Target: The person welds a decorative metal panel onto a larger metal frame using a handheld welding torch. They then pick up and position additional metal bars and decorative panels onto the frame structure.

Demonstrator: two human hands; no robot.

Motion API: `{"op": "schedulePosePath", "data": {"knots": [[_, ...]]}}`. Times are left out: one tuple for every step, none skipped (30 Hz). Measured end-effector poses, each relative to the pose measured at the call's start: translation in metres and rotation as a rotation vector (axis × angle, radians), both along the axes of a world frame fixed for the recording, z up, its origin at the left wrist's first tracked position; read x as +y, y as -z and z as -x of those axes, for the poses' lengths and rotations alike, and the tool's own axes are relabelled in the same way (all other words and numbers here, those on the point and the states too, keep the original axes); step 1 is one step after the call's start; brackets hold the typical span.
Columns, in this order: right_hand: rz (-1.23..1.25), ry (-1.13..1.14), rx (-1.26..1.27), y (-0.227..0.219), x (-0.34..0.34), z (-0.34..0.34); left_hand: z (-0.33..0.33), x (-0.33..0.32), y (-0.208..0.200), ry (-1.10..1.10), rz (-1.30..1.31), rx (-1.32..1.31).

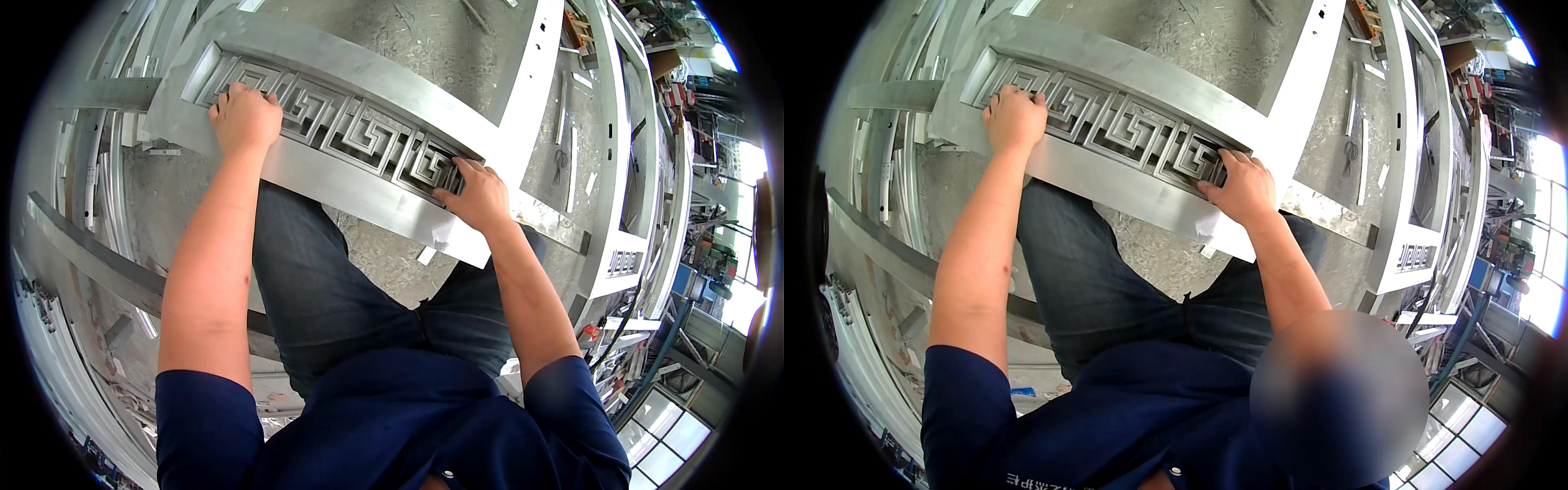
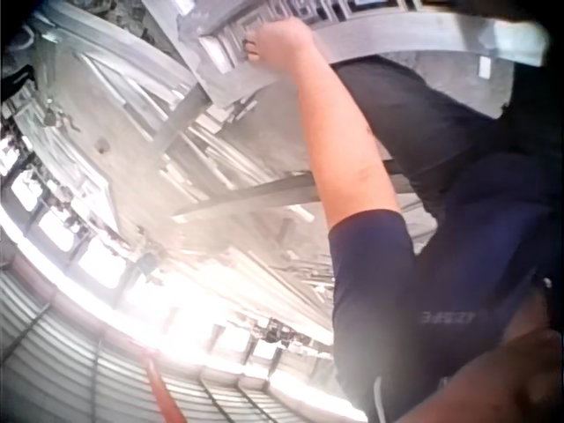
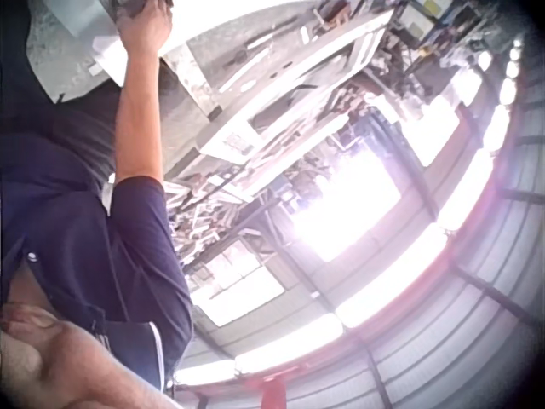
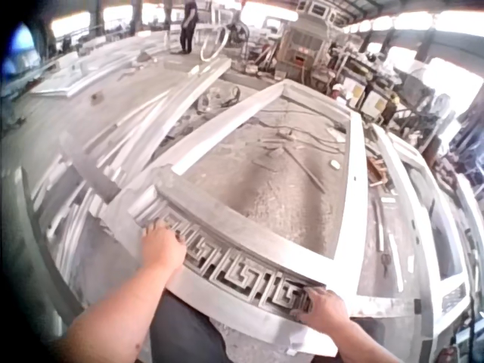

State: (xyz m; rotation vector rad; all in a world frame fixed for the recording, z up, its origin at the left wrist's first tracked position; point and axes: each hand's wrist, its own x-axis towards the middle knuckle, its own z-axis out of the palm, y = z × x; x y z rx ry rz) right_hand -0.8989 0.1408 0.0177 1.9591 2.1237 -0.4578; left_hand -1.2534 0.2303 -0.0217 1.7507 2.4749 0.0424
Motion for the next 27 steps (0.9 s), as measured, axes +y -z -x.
{"op": "schedulePosePath", "data": {"knots": [[0.021,-0.013,0.006,-0.001,0.003,0.001,0.0,0.0,0.0,0.004,-0.008,0.001],[0.042,-0.026,0.012,-0.002,0.006,0.002,0.001,0.0,0.001,0.008,-0.016,0.003],[0.062,-0.04,0.018,-0.004,0.009,0.004,0.002,0.0,0.002,0.012,-0.024,0.004],[0.112,-0.042,0.012,-0.007,0.014,0.006,0.003,-0.001,0.004,0.015,-0.043,0.001],[0.161,-0.043,0.005,-0.011,0.019,0.009,0.003,-0.002,0.006,0.02,-0.063,-0.003],[0.21,-0.044,-0.001,-0.012,0.023,0.01,0.004,-0.003,0.007,0.025,-0.082,-0.006],[0.205,-0.05,-0.006,-0.011,0.025,0.01,0.004,-0.002,0.007,0.025,-0.081,-0.006],[0.2,-0.058,-0.013,-0.01,0.027,0.01,0.004,-0.002,0.006,0.022,-0.08,-0.007],[0.196,-0.067,-0.02,-0.01,0.028,0.009,0.004,-0.002,0.005,0.019,-0.078,-0.008],[0.196,-0.062,-0.02,-0.01,0.028,0.009,0.005,-0.002,0.006,0.023,-0.078,-0.012],[0.197,-0.061,-0.021,-0.01,0.027,0.008,0.005,-0.002,0.007,0.024,-0.077,-0.017],[0.198,-0.059,-0.023,-0.009,0.027,0.008,0.005,-0.002,0.007,0.024,-0.077,-0.022],[0.184,-0.063,-0.026,-0.009,0.028,0.008,0.005,-0.001,0.006,0.02,-0.065,-0.021],[0.174,-0.065,-0.028,-0.007,0.026,0.009,0.004,-0.001,0.005,0.016,-0.05,-0.019],[0.164,-0.068,-0.031,-0.006,0.025,0.009,0.004,-0.001,0.004,0.013,-0.034,-0.018],[0.164,-0.07,-0.038,-0.005,0.024,0.011,0.004,-0.001,0.005,0.012,-0.039,-0.013],[0.161,-0.073,-0.046,-0.006,0.025,0.012,0.004,0.0,0.006,0.01,-0.047,-0.01],[0.157,-0.075,-0.055,-0.006,0.026,0.013,0.004,0.0,0.006,0.008,-0.056,-0.006],[0.146,-0.068,-0.052,-0.006,0.024,0.014,0.004,-0.001,0.006,0.008,-0.057,-0.008],[0.133,-0.061,-0.05,-0.005,0.021,0.015,0.004,-0.001,0.005,0.007,-0.061,-0.011],[0.119,-0.054,-0.049,-0.004,0.02,0.015,0.003,-0.001,0.005,0.005,-0.064,-0.014],[0.103,-0.053,-0.052,-0.003,0.02,0.015,0.003,0.0,0.004,0.007,-0.051,-0.006],[0.092,-0.051,-0.055,-0.001,0.018,0.014,0.001,0.0,0.003,0.01,-0.032,0.003],[0.082,-0.049,-0.058,0.0,0.015,0.014,0.001,0.0,0.002,0.013,-0.013,0.011],[0.078,-0.053,-0.061,0.001,0.015,0.015,0.002,-0.001,0.003,0.013,-0.016,0.019],[0.073,-0.057,-0.065,0.001,0.017,0.016,0.002,0.0,0.004,0.015,-0.021,0.026],[0.067,-0.061,-0.069,0.001,0.017,0.016,0.002,0.0,0.004,0.016,-0.026,0.033]]}}
